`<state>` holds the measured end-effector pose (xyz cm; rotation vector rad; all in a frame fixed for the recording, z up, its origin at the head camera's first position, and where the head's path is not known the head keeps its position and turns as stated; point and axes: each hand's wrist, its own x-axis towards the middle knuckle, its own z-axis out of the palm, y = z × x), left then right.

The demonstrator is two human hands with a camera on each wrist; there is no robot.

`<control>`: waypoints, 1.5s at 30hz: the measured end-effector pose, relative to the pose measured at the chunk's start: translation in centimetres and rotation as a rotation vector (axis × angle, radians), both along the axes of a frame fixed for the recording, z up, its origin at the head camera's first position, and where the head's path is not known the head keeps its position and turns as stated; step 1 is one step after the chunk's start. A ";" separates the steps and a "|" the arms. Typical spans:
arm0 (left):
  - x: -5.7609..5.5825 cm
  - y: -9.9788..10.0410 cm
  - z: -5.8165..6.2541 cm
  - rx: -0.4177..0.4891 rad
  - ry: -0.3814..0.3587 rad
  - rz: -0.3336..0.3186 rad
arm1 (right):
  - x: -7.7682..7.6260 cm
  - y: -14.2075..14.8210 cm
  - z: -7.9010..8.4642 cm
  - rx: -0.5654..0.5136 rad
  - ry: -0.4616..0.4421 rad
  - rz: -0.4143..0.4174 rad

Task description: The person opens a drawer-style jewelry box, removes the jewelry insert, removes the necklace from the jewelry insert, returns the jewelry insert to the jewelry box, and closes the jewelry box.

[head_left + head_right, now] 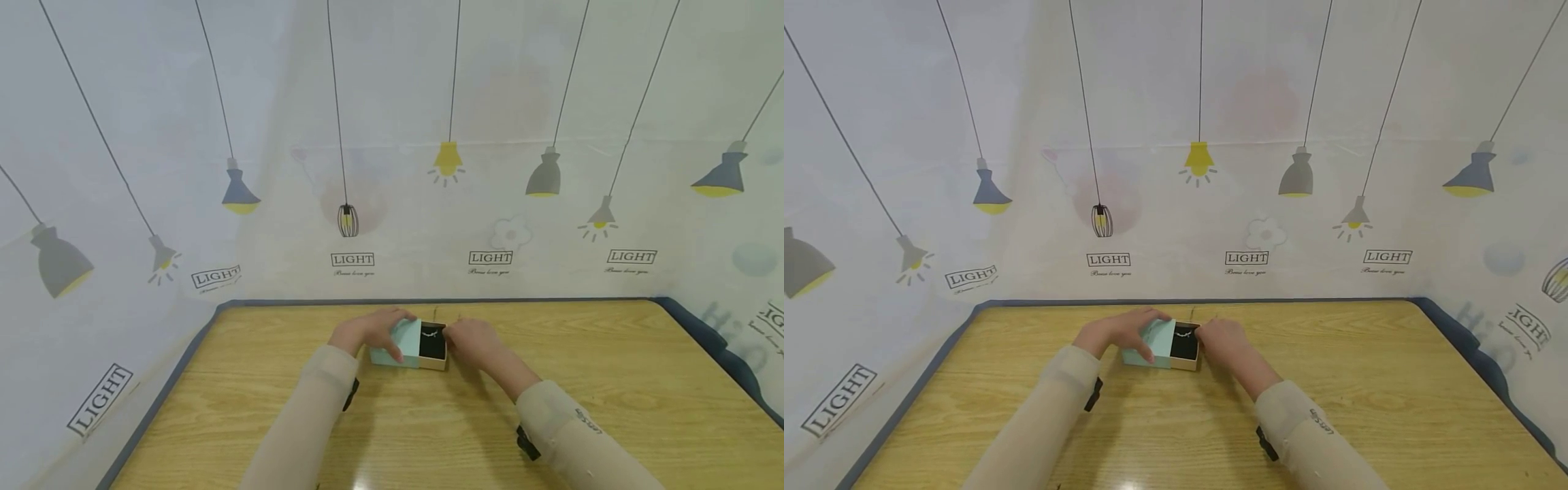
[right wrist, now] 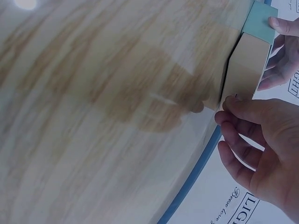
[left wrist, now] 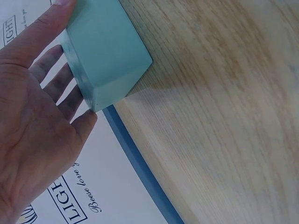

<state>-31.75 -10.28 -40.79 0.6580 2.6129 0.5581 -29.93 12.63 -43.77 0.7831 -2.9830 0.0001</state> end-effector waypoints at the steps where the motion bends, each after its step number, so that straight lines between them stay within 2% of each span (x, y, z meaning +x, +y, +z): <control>1: 0.0 0.0 0.0 0.001 -0.001 0.001 | 0.0 0.0 0.0 0.001 0.005 0.001; 18: 0.1 -0.1 0.1 0.016 -0.006 0.007 | 0.0 0.3 -0.1 -0.023 -0.008 0.007; 28: 0.2 0.0 0.1 0.007 -0.002 0.002 | 0.1 0.6 0.0 -0.022 0.015 0.025; 45: -0.2 0.0 -0.2 -0.001 0.012 -0.017 | -0.1 0.8 -0.3 -0.007 0.023 0.024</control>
